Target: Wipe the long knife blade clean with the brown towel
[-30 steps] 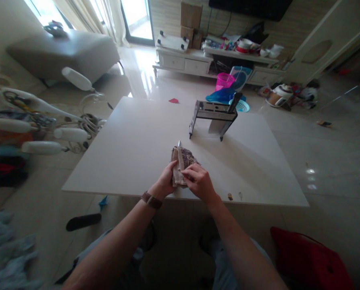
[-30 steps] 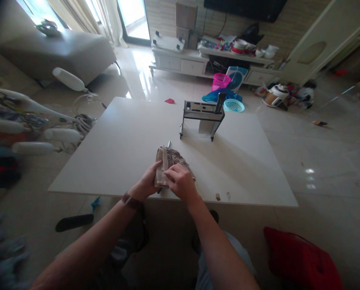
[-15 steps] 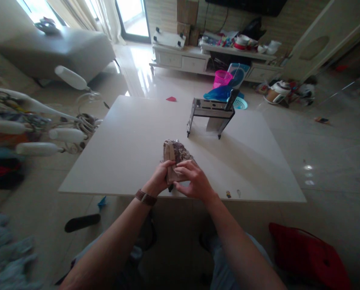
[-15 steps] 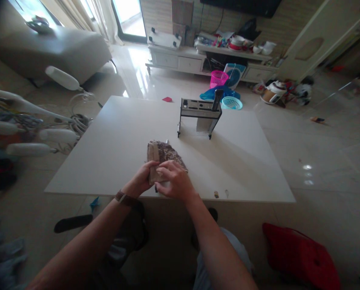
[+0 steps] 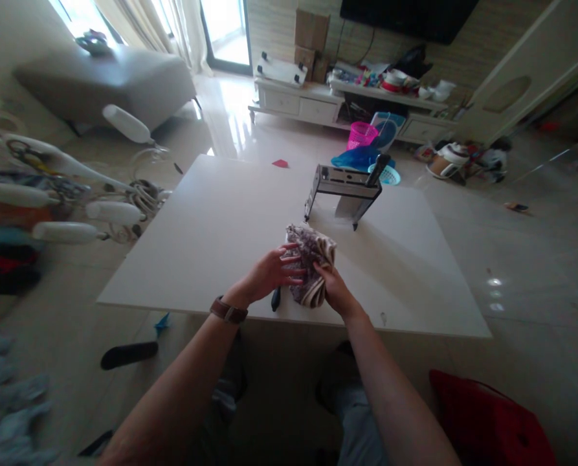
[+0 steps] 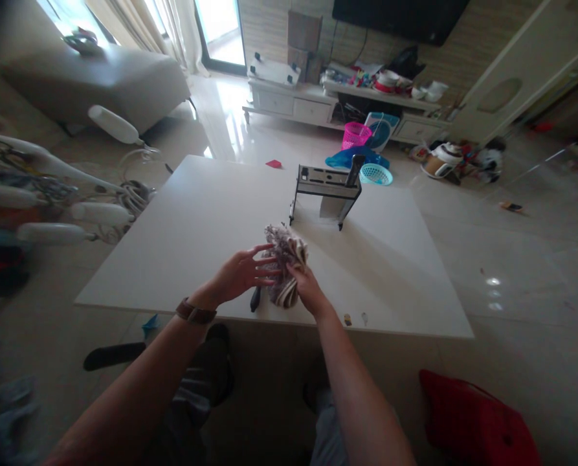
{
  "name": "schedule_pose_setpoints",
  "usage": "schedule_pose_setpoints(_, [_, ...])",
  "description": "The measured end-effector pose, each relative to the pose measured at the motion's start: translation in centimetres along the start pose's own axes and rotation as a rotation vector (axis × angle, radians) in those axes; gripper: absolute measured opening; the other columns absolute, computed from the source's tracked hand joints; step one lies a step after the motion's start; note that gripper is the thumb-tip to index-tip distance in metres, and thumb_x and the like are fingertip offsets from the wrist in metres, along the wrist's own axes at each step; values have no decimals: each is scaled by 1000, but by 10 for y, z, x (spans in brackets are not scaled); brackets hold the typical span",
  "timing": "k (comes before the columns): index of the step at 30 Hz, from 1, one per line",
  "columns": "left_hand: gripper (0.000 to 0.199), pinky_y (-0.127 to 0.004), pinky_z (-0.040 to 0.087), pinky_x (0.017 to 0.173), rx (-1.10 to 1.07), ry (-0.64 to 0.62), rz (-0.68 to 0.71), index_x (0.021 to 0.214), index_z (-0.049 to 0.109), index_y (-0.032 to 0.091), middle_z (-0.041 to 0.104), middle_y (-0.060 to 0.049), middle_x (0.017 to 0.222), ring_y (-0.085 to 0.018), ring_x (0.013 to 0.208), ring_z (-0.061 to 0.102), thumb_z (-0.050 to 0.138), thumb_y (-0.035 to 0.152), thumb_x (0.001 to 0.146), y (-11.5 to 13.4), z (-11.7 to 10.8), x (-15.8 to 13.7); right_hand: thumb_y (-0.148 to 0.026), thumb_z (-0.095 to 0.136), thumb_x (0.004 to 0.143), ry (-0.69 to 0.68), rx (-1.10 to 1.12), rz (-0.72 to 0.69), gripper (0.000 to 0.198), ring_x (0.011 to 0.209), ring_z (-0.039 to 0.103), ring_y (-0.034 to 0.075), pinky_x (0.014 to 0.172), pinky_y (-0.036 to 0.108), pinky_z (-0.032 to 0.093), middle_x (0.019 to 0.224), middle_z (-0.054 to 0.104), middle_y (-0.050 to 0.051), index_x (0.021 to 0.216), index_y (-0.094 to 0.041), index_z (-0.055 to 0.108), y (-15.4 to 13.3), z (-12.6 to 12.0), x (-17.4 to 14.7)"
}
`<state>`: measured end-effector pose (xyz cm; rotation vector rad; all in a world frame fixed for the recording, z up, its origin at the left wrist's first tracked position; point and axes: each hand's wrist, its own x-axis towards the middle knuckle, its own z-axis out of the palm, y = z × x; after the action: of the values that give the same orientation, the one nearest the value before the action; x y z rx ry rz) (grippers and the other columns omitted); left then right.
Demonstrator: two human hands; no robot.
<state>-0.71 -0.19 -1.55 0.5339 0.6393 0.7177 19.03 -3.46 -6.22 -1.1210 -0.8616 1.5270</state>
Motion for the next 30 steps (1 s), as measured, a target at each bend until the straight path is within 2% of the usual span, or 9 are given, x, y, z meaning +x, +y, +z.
schedule_pose_setpoints(2, [47,-31,58,63,123,87,59,130,57,19,71,-15,121,-26,88,77,60,40,87,8,-5,-1,-45,68,88,66,251,133,38,113,74,29,103,53,58,110,80,7,118,-22,70,-5,0,0])
schedule_pose_setpoints(4, [39,-22,46,48,284,275,179,120,57,17,73,-15,114,-22,75,75,58,39,88,14,-14,0,-42,65,89,117,415,213,33,113,74,29,105,53,57,104,81,8,113,-20,72,-11,-3,1])
schedule_pose_setpoints(6, [29,-21,42,47,531,514,269,110,56,16,73,-12,104,-17,65,72,58,34,87,13,-27,3,-40,62,90,183,506,208,30,114,74,28,107,51,56,102,82,7,110,-20,73,-19,-9,1])
schedule_pose_setpoints(9, [28,-29,52,62,1042,630,42,109,57,13,73,-16,105,-23,78,73,62,29,86,-5,-43,12,-37,60,91,308,563,100,29,113,74,25,107,50,56,103,82,5,113,-22,72,-27,-18,4])
schedule_pose_setpoints(13, [51,-42,52,92,1512,579,-225,117,58,7,63,-30,128,-39,118,66,72,44,84,-51,-48,21,-36,60,92,453,550,-35,29,105,76,23,104,49,57,103,81,4,115,-21,71,-31,-29,8])
schedule_pose_setpoints(19, [20,-42,49,99,1415,609,-202,108,59,13,62,-24,127,-33,117,66,59,19,89,-88,-50,23,-36,61,91,541,511,-62,32,94,76,22,100,47,59,104,80,4,117,-20,70,-32,-34,7])
schedule_pose_setpoints(22, [12,-35,53,83,1246,631,-189,102,54,16,67,-17,103,-25,96,70,50,15,91,-84,-57,27,-35,61,91,579,491,-66,31,92,76,21,99,46,59,104,80,4,116,-20,70,-33,-34,6])
schedule_pose_setpoints(25, [8,-26,48,59,1017,633,-163,101,46,21,56,-1,73,-16,62,61,42,19,95,-83,-57,30,-34,61,90,609,490,-79,30,91,76,20,99,45,60,102,80,3,115,-20,70,-35,-36,4])
schedule_pose_setpoints(30, [9,-21,32,46,692,617,-9,96,37,24,38,9,64,-10,43,40,33,30,100,-110,-36,14,-36,58,91,602,483,-56,31,94,76,20,101,44,59,101,81,3,114,-19,69,-37,-33,-3])
